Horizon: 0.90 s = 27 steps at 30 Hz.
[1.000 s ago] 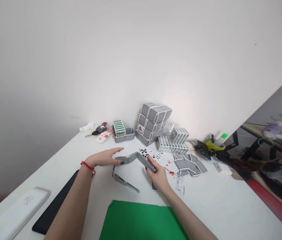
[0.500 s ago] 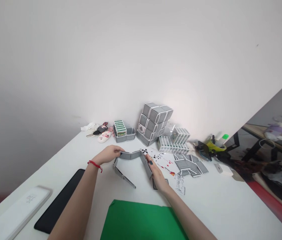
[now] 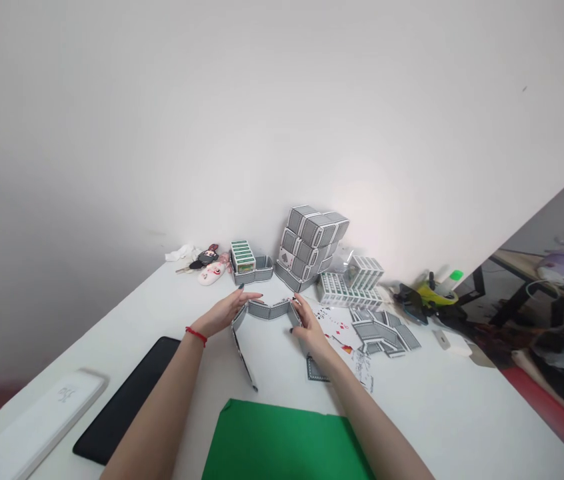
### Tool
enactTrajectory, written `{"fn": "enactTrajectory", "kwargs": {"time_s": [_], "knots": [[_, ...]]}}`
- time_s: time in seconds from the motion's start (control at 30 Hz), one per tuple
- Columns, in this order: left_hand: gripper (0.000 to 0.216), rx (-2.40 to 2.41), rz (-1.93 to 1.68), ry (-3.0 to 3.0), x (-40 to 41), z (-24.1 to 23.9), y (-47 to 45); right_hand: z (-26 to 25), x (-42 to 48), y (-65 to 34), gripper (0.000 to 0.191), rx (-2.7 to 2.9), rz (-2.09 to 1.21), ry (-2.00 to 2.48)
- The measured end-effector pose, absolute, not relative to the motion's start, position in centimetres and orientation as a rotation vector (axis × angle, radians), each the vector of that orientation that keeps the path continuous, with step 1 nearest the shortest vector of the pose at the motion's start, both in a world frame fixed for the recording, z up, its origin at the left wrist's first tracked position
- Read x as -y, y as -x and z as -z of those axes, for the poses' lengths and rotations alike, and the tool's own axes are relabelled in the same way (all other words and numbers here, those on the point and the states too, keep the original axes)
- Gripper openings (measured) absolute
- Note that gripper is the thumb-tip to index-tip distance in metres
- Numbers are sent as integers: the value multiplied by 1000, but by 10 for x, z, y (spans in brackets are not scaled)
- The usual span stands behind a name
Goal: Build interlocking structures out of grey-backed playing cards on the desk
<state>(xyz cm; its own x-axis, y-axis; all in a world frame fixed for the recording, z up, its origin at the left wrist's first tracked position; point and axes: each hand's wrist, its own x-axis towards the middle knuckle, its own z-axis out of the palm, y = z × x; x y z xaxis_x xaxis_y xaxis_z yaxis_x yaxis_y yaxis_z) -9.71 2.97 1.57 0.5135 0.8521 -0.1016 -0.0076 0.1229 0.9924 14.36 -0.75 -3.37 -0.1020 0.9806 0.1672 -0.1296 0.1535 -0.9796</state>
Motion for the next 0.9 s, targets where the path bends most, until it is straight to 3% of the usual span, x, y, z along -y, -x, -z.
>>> {"fn": "enactTrajectory", "kwargs": {"time_s": [0.6,0.9], "knots": [[43,-891,-941,-1295,-36,9,74,48,-4,-111,60,909,-762,1421],[29,-1034,-1068,-1305,-34,11,63,49,-14,-100,67,819,-716,1449]]}}
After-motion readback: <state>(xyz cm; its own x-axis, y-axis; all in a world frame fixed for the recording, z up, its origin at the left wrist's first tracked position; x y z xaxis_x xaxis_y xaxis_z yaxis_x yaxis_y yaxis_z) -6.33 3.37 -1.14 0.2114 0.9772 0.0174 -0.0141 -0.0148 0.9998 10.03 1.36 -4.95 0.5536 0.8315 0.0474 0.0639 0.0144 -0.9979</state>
